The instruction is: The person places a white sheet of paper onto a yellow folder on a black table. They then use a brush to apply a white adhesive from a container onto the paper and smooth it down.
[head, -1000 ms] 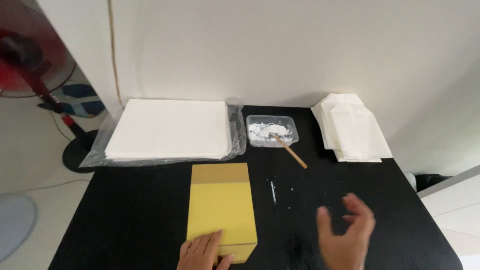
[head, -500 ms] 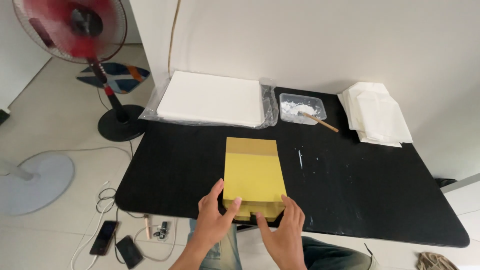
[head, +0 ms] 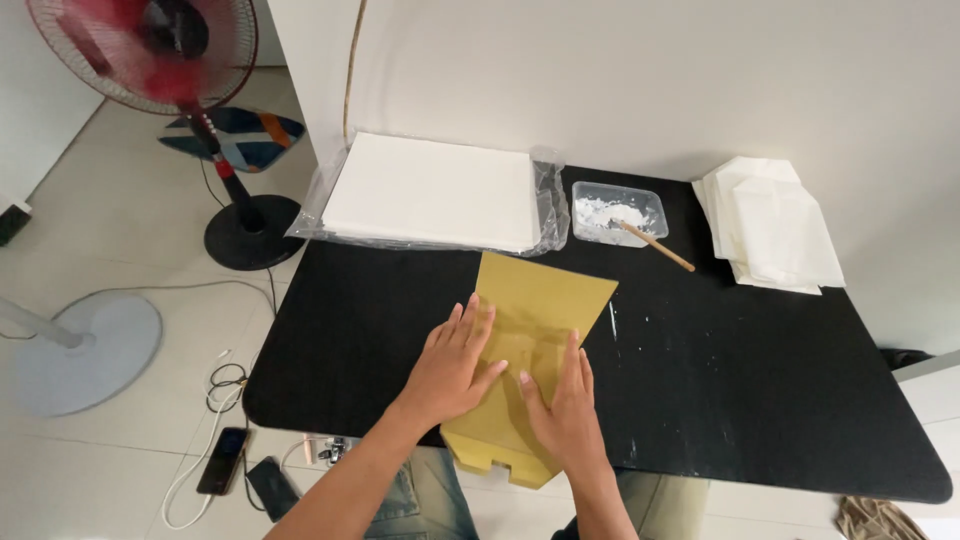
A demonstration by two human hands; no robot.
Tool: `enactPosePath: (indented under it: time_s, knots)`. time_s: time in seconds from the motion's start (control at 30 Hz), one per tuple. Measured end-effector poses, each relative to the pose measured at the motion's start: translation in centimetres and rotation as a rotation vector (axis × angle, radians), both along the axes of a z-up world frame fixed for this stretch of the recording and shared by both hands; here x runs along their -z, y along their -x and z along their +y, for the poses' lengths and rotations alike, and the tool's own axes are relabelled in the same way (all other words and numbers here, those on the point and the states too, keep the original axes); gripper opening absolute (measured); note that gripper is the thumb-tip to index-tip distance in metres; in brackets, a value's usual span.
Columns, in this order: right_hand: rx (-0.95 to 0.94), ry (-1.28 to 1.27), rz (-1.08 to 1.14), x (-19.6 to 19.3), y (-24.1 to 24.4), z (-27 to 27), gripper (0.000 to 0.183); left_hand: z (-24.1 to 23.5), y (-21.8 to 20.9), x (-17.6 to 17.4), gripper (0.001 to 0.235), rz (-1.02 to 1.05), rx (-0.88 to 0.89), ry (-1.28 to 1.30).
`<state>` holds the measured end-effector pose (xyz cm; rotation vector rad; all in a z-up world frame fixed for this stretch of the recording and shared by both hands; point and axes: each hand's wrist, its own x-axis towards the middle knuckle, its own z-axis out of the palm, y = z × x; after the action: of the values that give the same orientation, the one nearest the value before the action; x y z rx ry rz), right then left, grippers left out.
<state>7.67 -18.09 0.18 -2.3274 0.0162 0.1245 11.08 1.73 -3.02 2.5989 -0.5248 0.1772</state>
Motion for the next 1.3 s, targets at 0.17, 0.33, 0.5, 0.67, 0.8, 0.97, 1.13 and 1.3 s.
enactPosePath:
  time_s: [0.17,0.33,0.5,0.67,0.8,0.97,1.13,1.3]
  knots:
    - [-0.054,0.257,0.034,1.0,-2.6,-0.1,0.086,1.1,-2.3,0.4,0.071,0.284,0.077,-0.281]
    - [-0.037,0.334,0.164,-0.2,-3.5,0.8,0.084,1.7,-1.1,-1.6,0.079,0.529,0.106,-0.313]
    - [-0.103,0.45,0.2,1.5,-5.8,0.5,0.085,2.4,-2.5,0.8,0.085,0.315,0.146,-0.269]
    - [-0.166,0.518,0.225,1.2,-8.8,1.2,0.088,2.9,-6.7,-2.0,0.077,0.43,0.161,-0.339]
    - [-0.153,0.487,0.24,1.5,-11.1,2.0,0.092,3.5,-10.3,-2.3,0.074,0.411,0.16,-0.399]
    - [-0.067,0.25,0.244,0.1,-8.7,0.9,0.092,4.2,-14.9,-1.4,0.03,0.02,0.063,-0.246]
    - [-0.039,0.301,0.274,8.2,-4.3,-0.5,0.101,6.3,-22.3,0.7,0.058,0.087,-0.067,-0.29]
    - [0.338,0.312,-0.623,14.6,-2.6,0.8,0.084,8.5,-26.1,5.3,0.056,-0.077,-0.053,-0.456]
